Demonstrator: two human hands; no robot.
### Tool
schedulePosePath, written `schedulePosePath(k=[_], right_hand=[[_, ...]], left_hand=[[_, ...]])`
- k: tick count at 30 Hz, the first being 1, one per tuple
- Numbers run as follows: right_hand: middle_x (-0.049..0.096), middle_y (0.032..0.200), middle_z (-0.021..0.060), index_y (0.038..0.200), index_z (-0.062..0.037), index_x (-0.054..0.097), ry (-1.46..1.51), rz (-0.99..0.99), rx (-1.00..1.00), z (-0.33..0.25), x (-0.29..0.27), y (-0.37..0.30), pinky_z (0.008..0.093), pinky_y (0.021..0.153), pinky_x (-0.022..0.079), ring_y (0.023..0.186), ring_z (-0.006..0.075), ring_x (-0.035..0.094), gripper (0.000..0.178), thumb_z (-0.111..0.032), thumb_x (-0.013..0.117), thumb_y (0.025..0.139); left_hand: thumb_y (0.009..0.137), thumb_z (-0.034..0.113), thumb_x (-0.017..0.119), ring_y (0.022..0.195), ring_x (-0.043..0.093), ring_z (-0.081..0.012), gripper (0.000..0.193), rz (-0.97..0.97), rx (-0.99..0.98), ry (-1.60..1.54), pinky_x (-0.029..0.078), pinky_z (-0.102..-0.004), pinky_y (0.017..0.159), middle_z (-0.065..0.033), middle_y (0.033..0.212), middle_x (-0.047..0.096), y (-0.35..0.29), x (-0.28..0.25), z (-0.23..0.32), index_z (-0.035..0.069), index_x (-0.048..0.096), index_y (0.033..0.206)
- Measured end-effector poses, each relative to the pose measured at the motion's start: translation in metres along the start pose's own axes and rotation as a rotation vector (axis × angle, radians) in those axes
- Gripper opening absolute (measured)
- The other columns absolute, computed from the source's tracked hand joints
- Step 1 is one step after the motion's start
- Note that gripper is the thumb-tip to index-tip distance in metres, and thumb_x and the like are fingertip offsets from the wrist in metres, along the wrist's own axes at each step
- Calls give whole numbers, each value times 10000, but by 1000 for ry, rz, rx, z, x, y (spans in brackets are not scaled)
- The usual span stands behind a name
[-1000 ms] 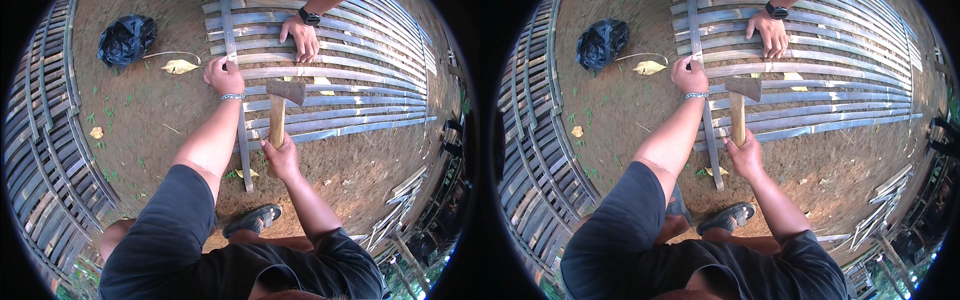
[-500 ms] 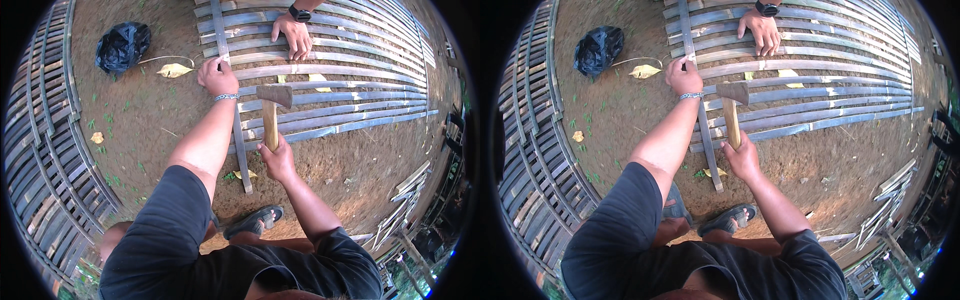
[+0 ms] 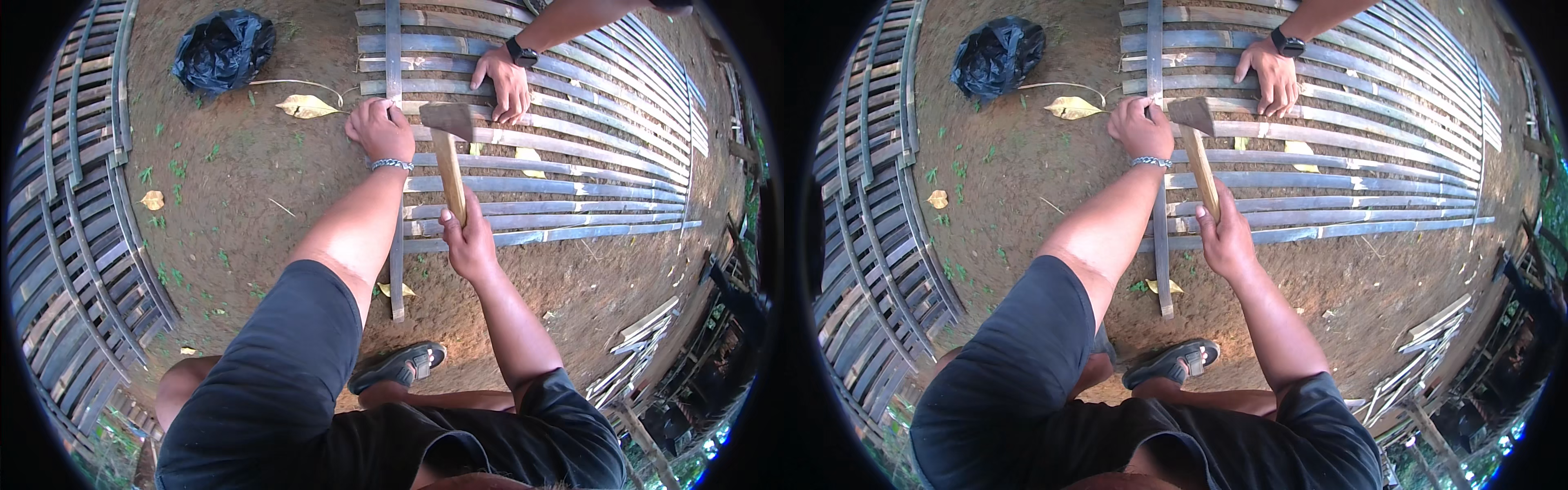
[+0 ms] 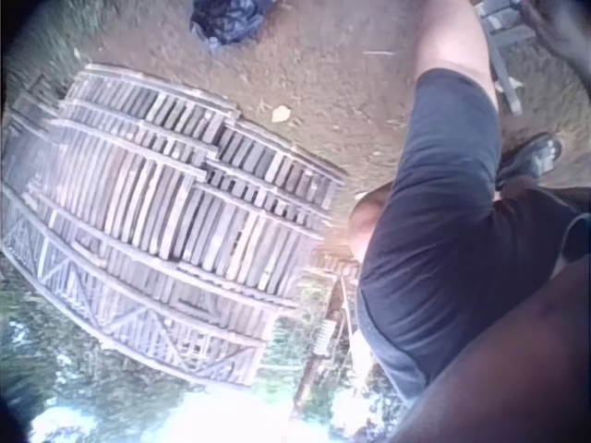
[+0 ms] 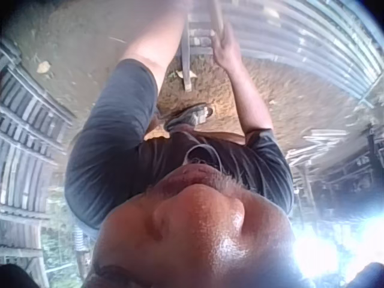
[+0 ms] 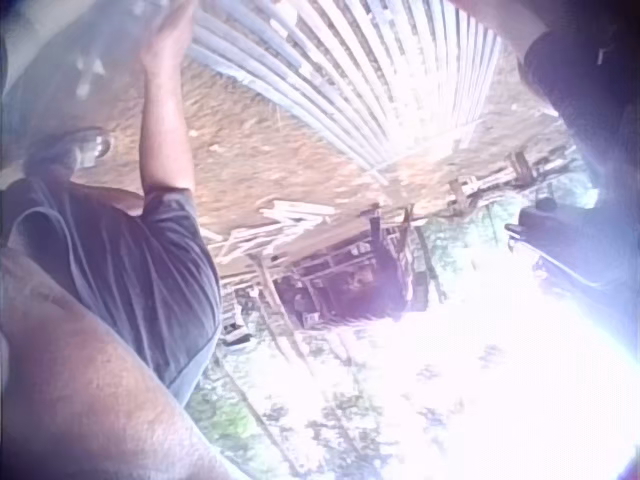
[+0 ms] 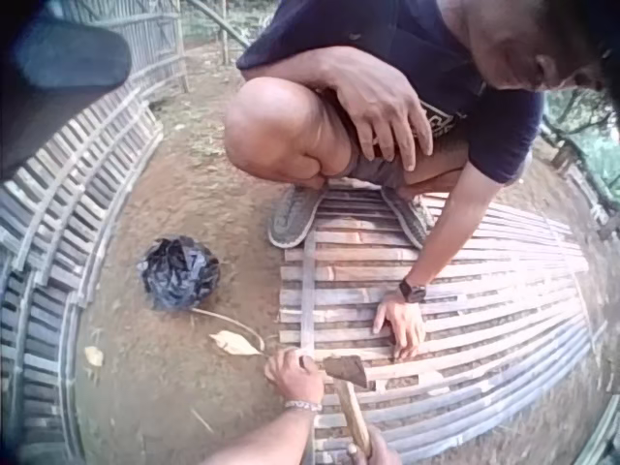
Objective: The person assembles a curved bamboo structure by securing thin bamboo strips to a frame using a hammer and nails. They retrieve nails from a black bag and repeatedly hammer them into the bamboo slats to fasten them together.
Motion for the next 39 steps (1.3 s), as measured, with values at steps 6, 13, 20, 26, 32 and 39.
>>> schedulePosePath(k=[6,13,20,26,32,39], right_hand=[[646,1175,320,1485,-67,360,-191,90,-203,-26,-7,18,557,890,510,1098,518,615,510,-150,533,1012],[654,1118,323,1475,-85,373,-327,38,-215,-32,-5,55,594,826,504,992,526,631,519,-103,541,984],[661,1090,318,1466,-90,391,-372,25,-262,-25,-4,65,577,815,513,990,517,633,518,-105,552,974],[664,1090,309,1468,-93,400,-497,-65,-144,-23,-8,73,580,811,513,975,512,637,521,-106,557,971],[662,1050,332,1444,-58,421,-318,123,-331,-40,-13,63,572,810,504,981,532,628,479,-124,566,993],[670,1058,308,1471,-97,382,-454,21,-251,-30,-10,69,581,804,519,937,510,648,536,-108,562,966]], left_hand=[[806,109,676,1074,573,-293,111,-9,0,-22,320,-477,1020,-49,1047,658,-2,-1,-1,126,660,915],[805,101,681,1061,582,-285,77,36,11,-62,317,-459,1011,-47,1023,668,-2,1,-2,128,666,875],[812,88,660,1068,580,-273,72,29,-6,-71,315,-467,1024,-59,1028,664,-2,-2,-1,115,655,878],[807,88,660,1064,577,-278,81,19,-10,-86,305,-479,1035,-63,1035,662,-2,0,-2,112,657,884],[776,80,687,1055,591,-275,104,42,-1,-54,318,-451,1015,-42,1009,668,-1,1,-1,140,658,857],[781,87,688,1072,588,-281,93,28,3,-59,315,-455,1021,-51,1022,667,-1,-1,-1,126,662,862]])
Point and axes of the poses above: each hand's wrist, its own y-axis towards the middle knuckle, its own x-axis out of the palm, z = x × y, the point moved 3 cm from there along y, towards the middle knuckle
